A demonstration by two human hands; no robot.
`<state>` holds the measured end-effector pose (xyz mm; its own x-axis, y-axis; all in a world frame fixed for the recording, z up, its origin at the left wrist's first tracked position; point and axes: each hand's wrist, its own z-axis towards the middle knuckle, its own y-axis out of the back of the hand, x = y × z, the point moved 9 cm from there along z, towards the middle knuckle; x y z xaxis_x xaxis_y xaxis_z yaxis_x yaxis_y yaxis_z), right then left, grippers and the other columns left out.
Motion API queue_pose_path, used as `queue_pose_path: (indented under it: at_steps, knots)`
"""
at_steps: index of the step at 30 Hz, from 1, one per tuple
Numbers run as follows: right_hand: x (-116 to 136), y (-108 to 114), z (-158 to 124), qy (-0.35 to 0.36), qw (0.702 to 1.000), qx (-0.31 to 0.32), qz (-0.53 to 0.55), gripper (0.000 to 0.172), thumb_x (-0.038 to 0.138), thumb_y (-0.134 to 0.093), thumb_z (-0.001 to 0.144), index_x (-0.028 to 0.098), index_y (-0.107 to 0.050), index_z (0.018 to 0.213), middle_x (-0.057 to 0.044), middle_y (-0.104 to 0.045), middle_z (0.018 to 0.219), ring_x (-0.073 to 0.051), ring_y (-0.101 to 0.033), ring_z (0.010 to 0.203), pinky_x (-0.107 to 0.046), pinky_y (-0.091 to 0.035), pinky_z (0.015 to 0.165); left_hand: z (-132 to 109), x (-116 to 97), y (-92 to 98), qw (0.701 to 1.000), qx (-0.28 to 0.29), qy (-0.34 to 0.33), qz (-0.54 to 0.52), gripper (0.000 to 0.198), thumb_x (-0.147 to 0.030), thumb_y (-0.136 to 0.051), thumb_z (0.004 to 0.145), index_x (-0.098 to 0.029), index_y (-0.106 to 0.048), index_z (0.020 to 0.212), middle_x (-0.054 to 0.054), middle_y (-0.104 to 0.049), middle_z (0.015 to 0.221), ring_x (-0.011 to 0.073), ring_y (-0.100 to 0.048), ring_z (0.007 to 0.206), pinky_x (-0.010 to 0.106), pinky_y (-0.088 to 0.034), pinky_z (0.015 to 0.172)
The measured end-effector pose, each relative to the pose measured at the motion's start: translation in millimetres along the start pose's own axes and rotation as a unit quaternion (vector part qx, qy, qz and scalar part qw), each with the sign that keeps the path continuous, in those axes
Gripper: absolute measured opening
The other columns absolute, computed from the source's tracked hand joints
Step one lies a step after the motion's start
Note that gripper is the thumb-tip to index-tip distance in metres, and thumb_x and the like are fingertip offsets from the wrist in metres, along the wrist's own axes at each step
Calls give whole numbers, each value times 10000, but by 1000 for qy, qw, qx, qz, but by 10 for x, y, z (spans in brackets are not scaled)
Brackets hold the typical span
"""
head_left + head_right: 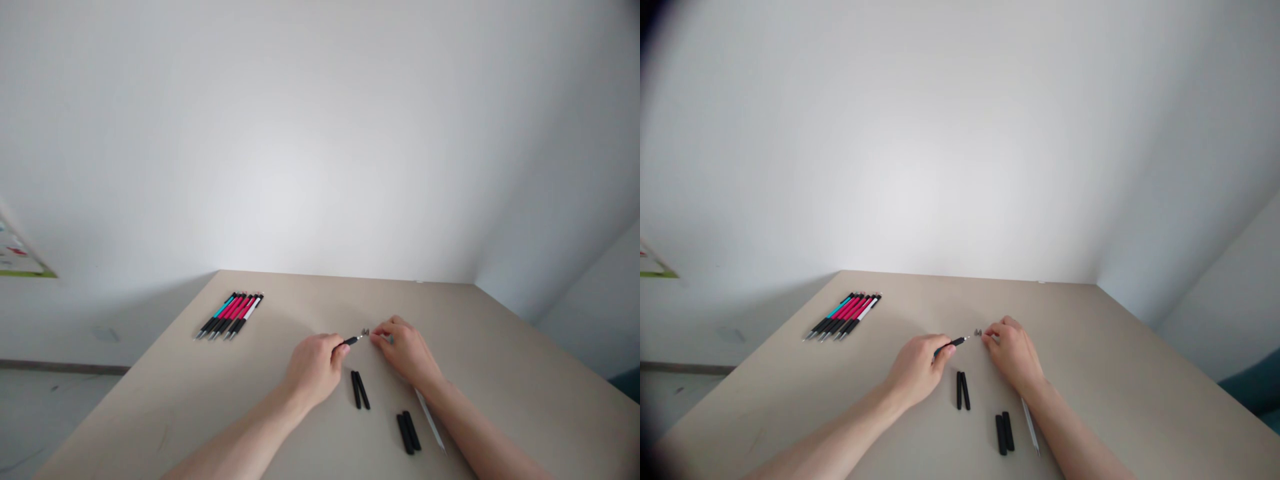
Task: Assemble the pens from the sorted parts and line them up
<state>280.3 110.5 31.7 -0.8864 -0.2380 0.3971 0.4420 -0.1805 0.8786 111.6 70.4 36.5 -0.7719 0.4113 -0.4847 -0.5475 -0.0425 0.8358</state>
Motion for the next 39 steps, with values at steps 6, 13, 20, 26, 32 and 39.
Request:
queue_pose_path:
  at_steps: [6, 13, 20, 26, 32, 39]
  knots:
    - [122, 179, -49, 40, 990, -56, 126, 222, 362, -554, 837, 207, -712, 810, -41, -666, 777, -194, -592, 728, -307, -443, 695, -3, 7, -10, 1000, 0, 1, 2, 254, -285, -421, 933, -209, -626, 803, 17, -673, 746, 163, -589, 664, 246, -299, 573]
    - [377, 127, -123, 102, 971, -3, 216, 232, 378, -556, 850, 209, -714, 874, -48, -684, 791, -175, -578, 683, -287, -446, 629, -3, -33, 11, 1000, 9, -7, 0, 269, -287, -411, 933, -203, -627, 796, 19, -667, 720, 160, -582, 645, 253, -275, 556]
    - [450, 77, -128, 135, 959, 31, 248, 220, 352, -543, 875, 194, -697, 871, -56, -681, 812, -186, -610, 769, -283, -457, 689, -7, -64, 6, 999, 5, -35, 5, 280, -300, -420, 930, -212, -610, 744, 5, -655, 685, 154, -564, 611, 249, -252, 540]
    - [449, 40, -146, 141, 973, 46, 179, 260, 344, -484, 910, 185, -643, 780, -34, -636, 729, -170, -575, 702, -277, -425, 654, -17, -77, -5, 999, 3, -43, 15, 269, -300, -425, 927, -216, -605, 747, 3, -658, 692, 154, -572, 617, 253, -254, 547]
    - [565, 42, -219, 208, 969, 58, 122, 148, 171, -460, 857, 180, -606, 834, -53, -623, 759, -183, -558, 724, -285, -403, 643, -23, -107, -6, 998, 10, -57, 12, 257, -296, -434, 922, -214, -600, 743, 8, -665, 712, 158, -588, 650, 251, -268, 554]
    - [541, 54, -227, 213, 968, 54, 121, 106, 169, -502, 837, 185, -585, 900, -50, -628, 801, -181, -557, 731, -283, -400, 648, -29, -115, -10, 998, 12, -57, 7, 274, -305, -420, 927, -212, -600, 744, 9, -664, 707, 157, -587, 645, 253, -274, 559]
